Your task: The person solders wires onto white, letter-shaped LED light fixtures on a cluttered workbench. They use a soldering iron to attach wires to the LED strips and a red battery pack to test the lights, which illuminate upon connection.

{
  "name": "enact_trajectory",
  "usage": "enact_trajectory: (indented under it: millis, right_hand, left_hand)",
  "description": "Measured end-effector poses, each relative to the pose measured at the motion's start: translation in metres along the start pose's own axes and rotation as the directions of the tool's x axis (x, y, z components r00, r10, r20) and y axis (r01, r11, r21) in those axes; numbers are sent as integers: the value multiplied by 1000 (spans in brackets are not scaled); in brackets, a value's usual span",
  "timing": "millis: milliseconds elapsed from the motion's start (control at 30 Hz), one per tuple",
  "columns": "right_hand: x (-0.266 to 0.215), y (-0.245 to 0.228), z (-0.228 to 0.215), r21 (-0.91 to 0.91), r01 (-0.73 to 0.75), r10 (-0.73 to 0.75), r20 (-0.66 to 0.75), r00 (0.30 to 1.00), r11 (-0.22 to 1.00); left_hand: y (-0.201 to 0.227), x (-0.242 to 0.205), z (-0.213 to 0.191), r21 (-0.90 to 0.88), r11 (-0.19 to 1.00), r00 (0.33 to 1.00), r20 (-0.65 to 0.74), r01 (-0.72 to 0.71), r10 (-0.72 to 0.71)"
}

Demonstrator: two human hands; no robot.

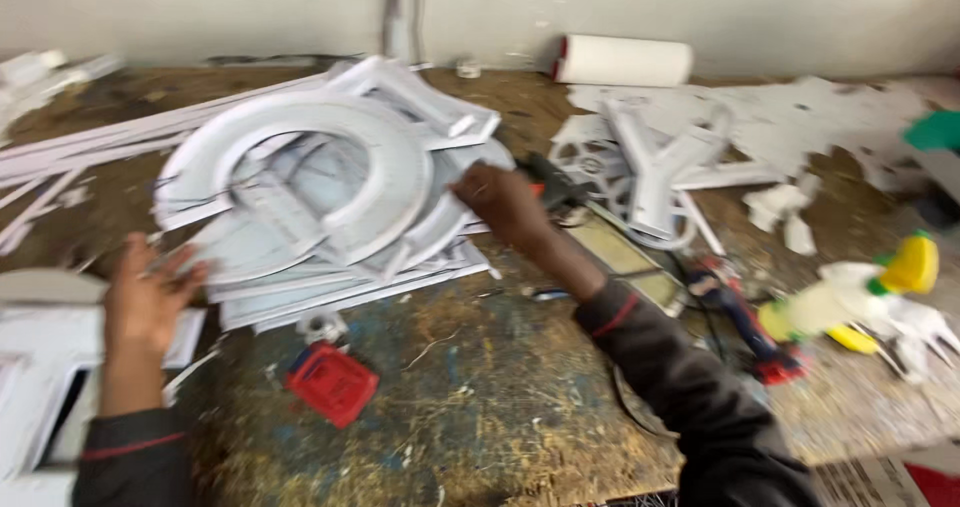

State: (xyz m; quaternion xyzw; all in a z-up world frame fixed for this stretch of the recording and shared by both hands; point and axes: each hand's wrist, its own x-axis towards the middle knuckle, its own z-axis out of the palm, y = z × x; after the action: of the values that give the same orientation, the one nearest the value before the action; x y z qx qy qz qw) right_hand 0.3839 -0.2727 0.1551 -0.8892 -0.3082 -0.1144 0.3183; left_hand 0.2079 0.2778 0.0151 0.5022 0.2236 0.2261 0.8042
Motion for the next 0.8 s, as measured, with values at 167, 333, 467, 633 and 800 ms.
enact_trajectory:
  millis: [167,333,467,633,800]
  right_hand:
    - [-17,-32,-54,-25,-284,283,209,936,958]
    - [-14,107,-109,-381,-554,608,26,794,740]
    - [-43,240,-135,-491,-697,783,-47,620,523]
    - [-73,269,-147,-451,-800,906,48,421,396]
    - [-79,289,-140,-437,-837,890,-154,430,329]
  left_hand:
    - [34,-8,21,84,995,993,101,-62,54]
    - [46,9,32,-39,989,990,18,140,-139]
    - [42,23,40,-158,970,980,102,184,-169]
    - [53,5,61,-103,981,943,308,164,-126]
    - [46,-3,73,-245,958,970,227,148,-92]
